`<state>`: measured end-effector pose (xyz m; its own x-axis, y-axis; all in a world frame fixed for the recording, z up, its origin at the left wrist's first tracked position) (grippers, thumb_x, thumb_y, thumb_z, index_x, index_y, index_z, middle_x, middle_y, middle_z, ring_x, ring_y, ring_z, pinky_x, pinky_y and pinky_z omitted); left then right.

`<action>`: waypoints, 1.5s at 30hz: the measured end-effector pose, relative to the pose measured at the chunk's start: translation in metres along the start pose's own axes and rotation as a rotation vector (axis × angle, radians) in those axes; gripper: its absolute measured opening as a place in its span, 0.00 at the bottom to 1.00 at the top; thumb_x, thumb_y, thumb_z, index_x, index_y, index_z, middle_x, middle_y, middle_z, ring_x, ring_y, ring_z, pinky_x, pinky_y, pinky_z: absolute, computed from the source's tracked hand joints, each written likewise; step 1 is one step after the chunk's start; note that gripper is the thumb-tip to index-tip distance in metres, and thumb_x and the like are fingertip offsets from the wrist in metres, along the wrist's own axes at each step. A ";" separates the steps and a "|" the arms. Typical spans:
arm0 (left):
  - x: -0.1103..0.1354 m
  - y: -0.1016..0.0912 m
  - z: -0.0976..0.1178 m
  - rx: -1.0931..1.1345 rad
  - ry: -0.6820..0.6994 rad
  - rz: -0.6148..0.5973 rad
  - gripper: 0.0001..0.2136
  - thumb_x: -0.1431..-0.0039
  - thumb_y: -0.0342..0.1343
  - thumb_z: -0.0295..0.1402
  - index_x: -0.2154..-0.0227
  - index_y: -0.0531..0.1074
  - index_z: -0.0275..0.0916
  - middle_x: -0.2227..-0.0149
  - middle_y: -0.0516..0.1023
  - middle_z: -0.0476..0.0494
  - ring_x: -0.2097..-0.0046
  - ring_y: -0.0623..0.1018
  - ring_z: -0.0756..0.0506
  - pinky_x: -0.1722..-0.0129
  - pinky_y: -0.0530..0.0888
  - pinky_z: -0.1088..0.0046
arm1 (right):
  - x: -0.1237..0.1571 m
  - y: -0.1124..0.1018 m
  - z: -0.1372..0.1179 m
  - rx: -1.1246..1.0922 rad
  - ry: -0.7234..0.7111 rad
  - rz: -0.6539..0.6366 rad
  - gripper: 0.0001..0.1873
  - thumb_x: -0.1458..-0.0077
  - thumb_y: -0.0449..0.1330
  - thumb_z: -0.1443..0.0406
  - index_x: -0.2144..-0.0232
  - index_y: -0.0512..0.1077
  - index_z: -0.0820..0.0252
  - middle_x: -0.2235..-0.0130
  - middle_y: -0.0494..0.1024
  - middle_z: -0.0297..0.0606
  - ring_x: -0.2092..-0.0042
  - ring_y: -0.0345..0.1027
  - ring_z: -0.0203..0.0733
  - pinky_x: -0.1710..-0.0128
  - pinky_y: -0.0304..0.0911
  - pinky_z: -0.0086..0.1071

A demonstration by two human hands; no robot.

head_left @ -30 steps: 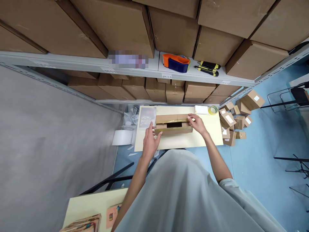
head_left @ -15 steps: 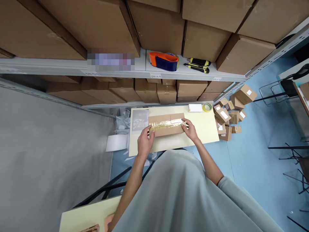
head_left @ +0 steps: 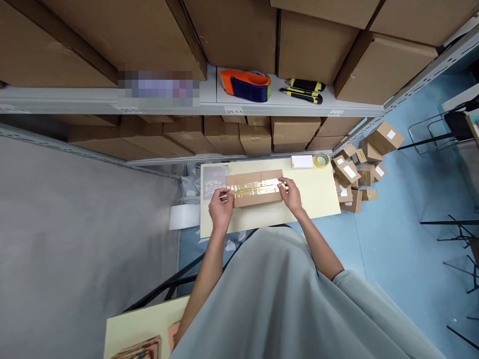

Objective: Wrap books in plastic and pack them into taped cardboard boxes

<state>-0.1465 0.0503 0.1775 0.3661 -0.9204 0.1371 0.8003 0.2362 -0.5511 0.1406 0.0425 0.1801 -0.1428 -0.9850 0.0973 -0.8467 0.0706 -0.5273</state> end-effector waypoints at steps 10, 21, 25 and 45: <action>0.000 0.006 -0.009 0.013 -0.078 0.045 0.18 0.40 0.63 0.42 0.50 0.76 0.39 0.53 0.85 0.37 0.60 0.83 0.45 0.57 0.81 0.68 | 0.005 -0.004 -0.001 -0.094 0.006 -0.045 0.21 0.26 0.54 0.53 0.39 0.75 0.53 0.37 0.78 0.47 0.39 0.75 0.49 0.42 0.76 0.42; 0.028 0.009 0.017 0.082 -0.001 -0.003 0.26 0.38 0.65 0.52 0.46 0.82 0.36 0.46 0.85 0.35 0.55 0.86 0.42 0.52 0.85 0.63 | 0.023 -0.043 0.009 -0.091 0.063 -0.016 0.36 0.26 0.53 0.48 0.23 0.61 0.54 0.31 0.74 0.54 0.36 0.76 0.56 0.43 0.80 0.47; 0.022 0.031 0.009 0.036 -0.053 -0.014 0.21 0.38 0.65 0.47 0.49 0.83 0.37 0.49 0.86 0.36 0.58 0.86 0.43 0.54 0.84 0.64 | 0.012 -0.040 0.024 -0.065 0.105 -0.023 0.35 0.26 0.54 0.48 0.25 0.64 0.55 0.33 0.76 0.52 0.38 0.77 0.57 0.43 0.79 0.49; -0.030 0.051 -0.009 0.304 -0.103 -0.256 0.25 0.42 0.68 0.51 0.49 0.77 0.39 0.45 0.84 0.36 0.54 0.84 0.42 0.52 0.83 0.63 | -0.022 -0.038 0.024 -0.159 0.205 -0.003 0.46 0.33 0.60 0.39 0.25 0.65 0.57 0.30 0.74 0.51 0.37 0.74 0.57 0.38 0.74 0.49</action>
<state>-0.1213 0.0875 0.1376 0.1702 -0.9291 0.3284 0.9699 0.0991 -0.2225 0.1883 0.0576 0.1774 -0.2274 -0.9337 0.2766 -0.9151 0.1077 -0.3886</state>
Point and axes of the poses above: each hand's wrist, its own x-axis away from the middle knuckle, its own y-axis out of the palm, z = x × y, the point moved 2 cm from there along -x, towards the middle knuckle
